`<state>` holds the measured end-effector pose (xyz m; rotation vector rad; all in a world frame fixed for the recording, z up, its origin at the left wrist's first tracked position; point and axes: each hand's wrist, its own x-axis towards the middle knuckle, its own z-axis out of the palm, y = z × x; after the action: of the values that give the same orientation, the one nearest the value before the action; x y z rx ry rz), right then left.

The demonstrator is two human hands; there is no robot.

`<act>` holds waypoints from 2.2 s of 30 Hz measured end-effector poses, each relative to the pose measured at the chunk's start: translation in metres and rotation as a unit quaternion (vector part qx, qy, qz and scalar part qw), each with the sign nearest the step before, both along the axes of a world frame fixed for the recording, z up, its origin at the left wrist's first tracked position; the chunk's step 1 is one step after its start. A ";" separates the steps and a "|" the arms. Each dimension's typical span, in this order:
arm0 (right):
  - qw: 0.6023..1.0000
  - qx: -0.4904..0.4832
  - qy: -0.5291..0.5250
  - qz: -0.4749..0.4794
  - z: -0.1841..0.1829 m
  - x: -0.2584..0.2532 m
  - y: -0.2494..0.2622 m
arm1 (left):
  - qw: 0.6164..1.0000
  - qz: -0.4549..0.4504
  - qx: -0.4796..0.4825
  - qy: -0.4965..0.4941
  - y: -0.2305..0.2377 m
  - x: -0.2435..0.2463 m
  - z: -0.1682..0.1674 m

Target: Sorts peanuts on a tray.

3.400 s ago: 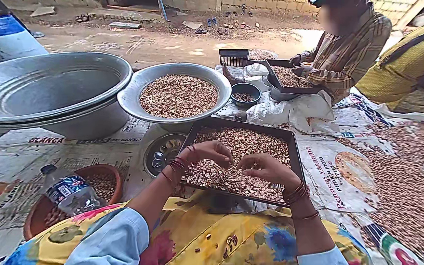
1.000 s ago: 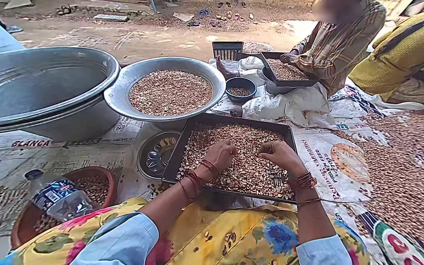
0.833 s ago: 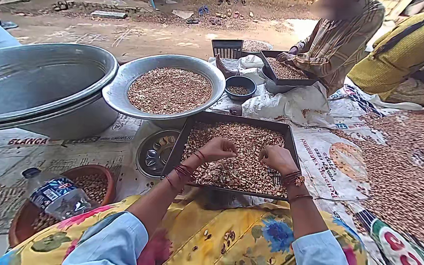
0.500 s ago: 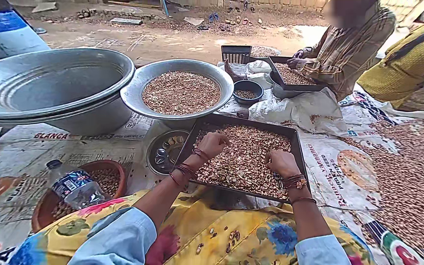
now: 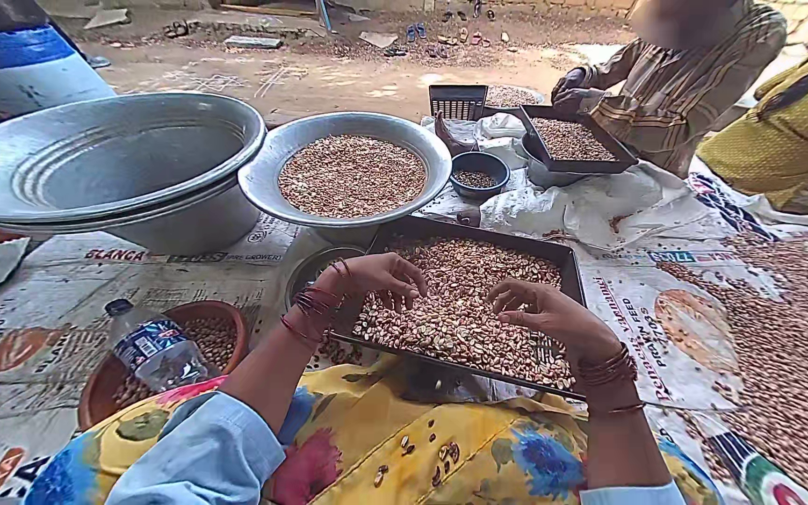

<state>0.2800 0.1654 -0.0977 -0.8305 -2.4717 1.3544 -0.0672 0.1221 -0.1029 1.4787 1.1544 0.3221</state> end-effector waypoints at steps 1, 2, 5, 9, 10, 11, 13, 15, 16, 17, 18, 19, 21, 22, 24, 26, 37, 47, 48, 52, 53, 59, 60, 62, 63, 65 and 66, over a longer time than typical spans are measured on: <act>0.988 0.047 -0.132 -0.064 -0.003 0.002 0.004 | 0.993 0.011 0.001 0.116 0.001 -0.004 0.001; 0.954 0.068 -0.267 -0.115 -0.007 0.002 0.008 | 0.968 0.004 -0.004 0.250 0.003 -0.003 -0.001; 0.878 0.036 -0.456 -0.145 -0.030 0.004 0.017 | 0.884 -0.074 -0.057 0.457 0.007 0.017 -0.026; 0.912 -0.015 -0.409 -0.029 -0.042 -0.017 0.009 | 0.914 -0.122 -0.010 0.388 0.005 0.063 -0.046; 0.911 -0.010 -0.412 -0.012 -0.042 -0.028 0.004 | 0.930 -0.095 0.003 0.355 0.004 0.074 -0.048; 0.911 -0.004 -0.412 -0.002 -0.042 -0.037 -0.001 | 0.947 -0.057 0.009 0.317 0.002 0.083 -0.052; 0.923 -0.002 -0.384 -0.008 -0.044 -0.046 -0.004 | 0.976 0.040 0.006 0.216 -0.002 0.098 -0.059; 0.943 -0.021 -0.330 -0.035 -0.047 -0.044 -0.001 | 0.987 0.120 0.005 0.106 -0.008 0.113 -0.058; 0.954 -0.032 -0.292 -0.059 -0.048 -0.041 0.001 | 0.989 0.138 0.008 0.055 -0.010 0.119 -0.054; 0.964 -0.048 -0.245 -0.090 -0.048 -0.038 0.003 | 0.990 0.137 0.009 0.002 -0.013 0.122 -0.046; 0.971 -0.057 -0.196 -0.125 -0.047 -0.035 0.004 | 0.990 0.128 0.017 -0.051 -0.015 0.124 -0.037; 0.975 -0.058 -0.144 -0.159 -0.045 -0.034 0.003 | 0.987 0.119 0.035 -0.101 -0.017 0.123 -0.028; 0.976 -0.035 -0.035 -0.211 -0.040 -0.032 0.002 | 0.976 0.105 0.083 -0.174 -0.014 0.115 -0.013; 0.975 -0.019 0.006 -0.220 -0.036 -0.030 0.003 | 0.974 0.107 0.101 -0.173 -0.012 0.107 -0.005; 0.974 0.025 0.047 -0.222 -0.025 -0.026 0.003 | 0.975 0.144 0.155 -0.065 -0.004 0.083 0.003; 0.966 0.071 0.056 -0.243 -0.017 -0.022 0.001 | 0.946 0.179 0.226 0.147 0.007 0.054 -0.006; 0.923 0.234 -0.047 -0.301 -0.015 -0.013 0.003 | 0.863 0.114 0.149 0.468 0.027 0.040 -0.054; 0.889 0.137 -0.414 -0.142 -0.012 -0.036 -0.010 | 0.866 0.096 0.116 0.477 0.021 0.052 -0.052; 0.887 0.138 -0.419 -0.137 -0.016 -0.038 -0.011 | 0.870 0.101 0.113 0.469 0.019 0.050 -0.050; 0.883 0.156 -0.427 -0.122 -0.030 -0.043 -0.007 | 0.897 0.110 0.103 0.415 0.009 0.046 -0.032; 0.883 0.156 -0.428 -0.117 -0.033 -0.041 -0.005 | 0.910 0.093 0.105 0.390 0.009 0.046 -0.029; 0.872 0.146 -0.459 -0.083 -0.034 -0.036 -0.002 | 0.993 -0.097 0.061 -0.007 -0.007 0.041 -0.006; 0.874 0.150 -0.454 -0.084 -0.032 -0.035 -0.003 | 0.993 -0.104 0.057 -0.012 -0.008 0.042 -0.001; 0.913 0.150 -0.373 -0.070 -0.021 -0.032 -0.008 | 0.987 -0.092 0.106 0.080 -0.006 0.040 0.005; 0.947 0.142 -0.284 -0.051 -0.015 -0.031 -0.013 | 0.975 -0.083 0.138 0.153 -0.002 0.036 0.002; 0.992 0.096 -0.086 -0.012 -0.009 -0.033 -0.022 | 0.946 -0.056 0.159 0.275 0.009 0.027 -0.017; 0.998 0.065 -0.018 -0.012 -0.010 -0.034 -0.024 | 0.932 -0.042 0.158 0.323 0.015 0.021 -0.030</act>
<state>0.2459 0.1417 -0.1074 -0.8591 -2.5369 1.1667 -0.0458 0.1367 -0.1331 1.9941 1.6031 -0.0600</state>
